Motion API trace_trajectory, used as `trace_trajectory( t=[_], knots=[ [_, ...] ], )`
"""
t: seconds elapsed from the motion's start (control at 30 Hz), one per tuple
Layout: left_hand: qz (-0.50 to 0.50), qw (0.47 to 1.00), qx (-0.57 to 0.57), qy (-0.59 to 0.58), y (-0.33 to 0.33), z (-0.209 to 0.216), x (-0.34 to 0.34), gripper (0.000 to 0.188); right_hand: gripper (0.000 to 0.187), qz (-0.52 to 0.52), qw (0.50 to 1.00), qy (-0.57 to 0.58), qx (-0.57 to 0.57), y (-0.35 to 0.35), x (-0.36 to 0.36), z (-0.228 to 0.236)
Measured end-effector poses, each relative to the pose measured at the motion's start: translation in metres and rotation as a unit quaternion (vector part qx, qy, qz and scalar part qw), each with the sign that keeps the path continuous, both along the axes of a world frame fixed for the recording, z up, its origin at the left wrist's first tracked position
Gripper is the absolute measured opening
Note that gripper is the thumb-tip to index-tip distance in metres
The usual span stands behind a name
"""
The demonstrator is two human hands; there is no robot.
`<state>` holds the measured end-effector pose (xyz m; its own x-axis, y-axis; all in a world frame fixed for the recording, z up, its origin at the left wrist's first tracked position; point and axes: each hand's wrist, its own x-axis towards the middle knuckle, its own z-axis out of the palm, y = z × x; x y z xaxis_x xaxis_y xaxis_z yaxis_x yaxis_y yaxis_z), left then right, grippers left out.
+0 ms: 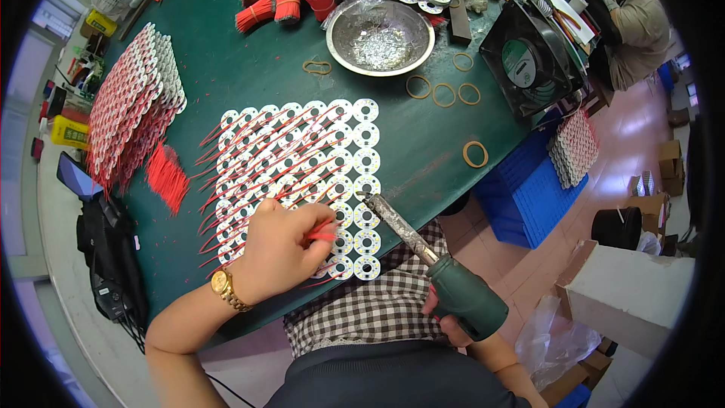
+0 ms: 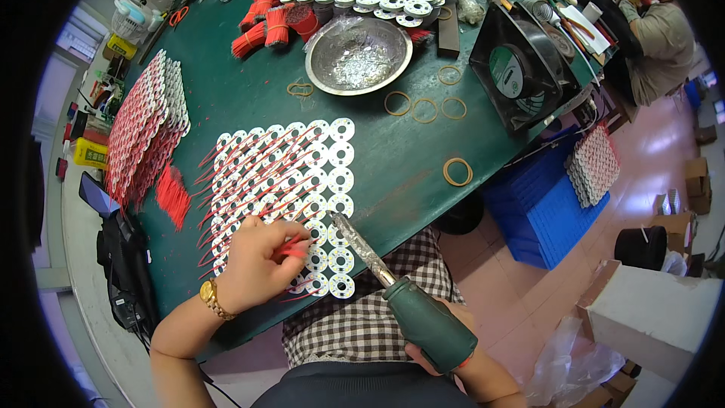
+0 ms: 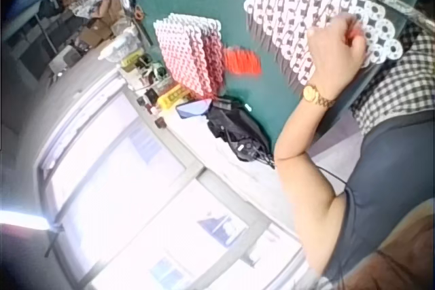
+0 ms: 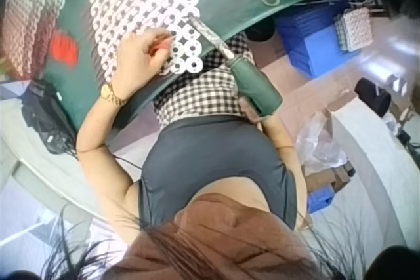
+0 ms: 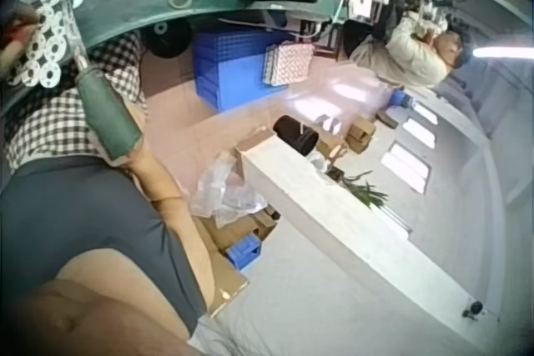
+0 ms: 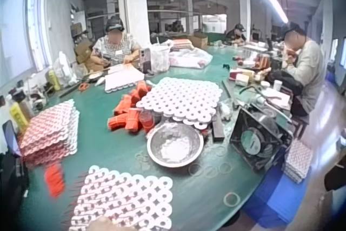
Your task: The person solders wires onto an array of LED circuit boards using a soldering iron, stacks the completed board onto a pile, and lays down a new board on the table.
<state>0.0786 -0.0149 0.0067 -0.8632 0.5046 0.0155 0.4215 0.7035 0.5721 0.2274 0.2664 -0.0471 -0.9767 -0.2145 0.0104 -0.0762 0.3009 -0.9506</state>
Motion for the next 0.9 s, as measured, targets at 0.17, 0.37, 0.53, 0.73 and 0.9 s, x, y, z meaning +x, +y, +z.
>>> trace_trajectory(
  t=[0.17, 0.37, 0.53, 0.73, 0.9],
  knots=[
    [-0.069, 0.982, 0.024, 0.173, -0.006, -0.022, 0.012, 0.035, 0.037, -0.027, 0.994, 0.017, -0.105, -0.012, -0.007, 0.004],
    [-0.087, 0.961, -0.048, 0.257, -0.008, -0.023, 0.015, 0.049, 0.032, 0.014, 0.999, -0.021, -0.032, -0.011, -0.017, 0.022],
    [-0.095, 0.954, -0.085, 0.272, -0.007, -0.021, 0.017, 0.052, 0.041, 0.067, 0.993, 0.061, 0.069, -0.004, -0.012, 0.015],
    [-0.080, 0.955, -0.097, 0.268, -0.005, -0.016, 0.018, 0.051, 0.037, 0.066, 0.989, 0.112, 0.070, -0.009, -0.012, 0.009],
    [-0.072, 0.956, -0.101, 0.266, -0.004, -0.017, 0.020, 0.052, 0.033, 0.065, 0.991, 0.097, 0.072, -0.009, -0.015, 0.014]
  ],
)
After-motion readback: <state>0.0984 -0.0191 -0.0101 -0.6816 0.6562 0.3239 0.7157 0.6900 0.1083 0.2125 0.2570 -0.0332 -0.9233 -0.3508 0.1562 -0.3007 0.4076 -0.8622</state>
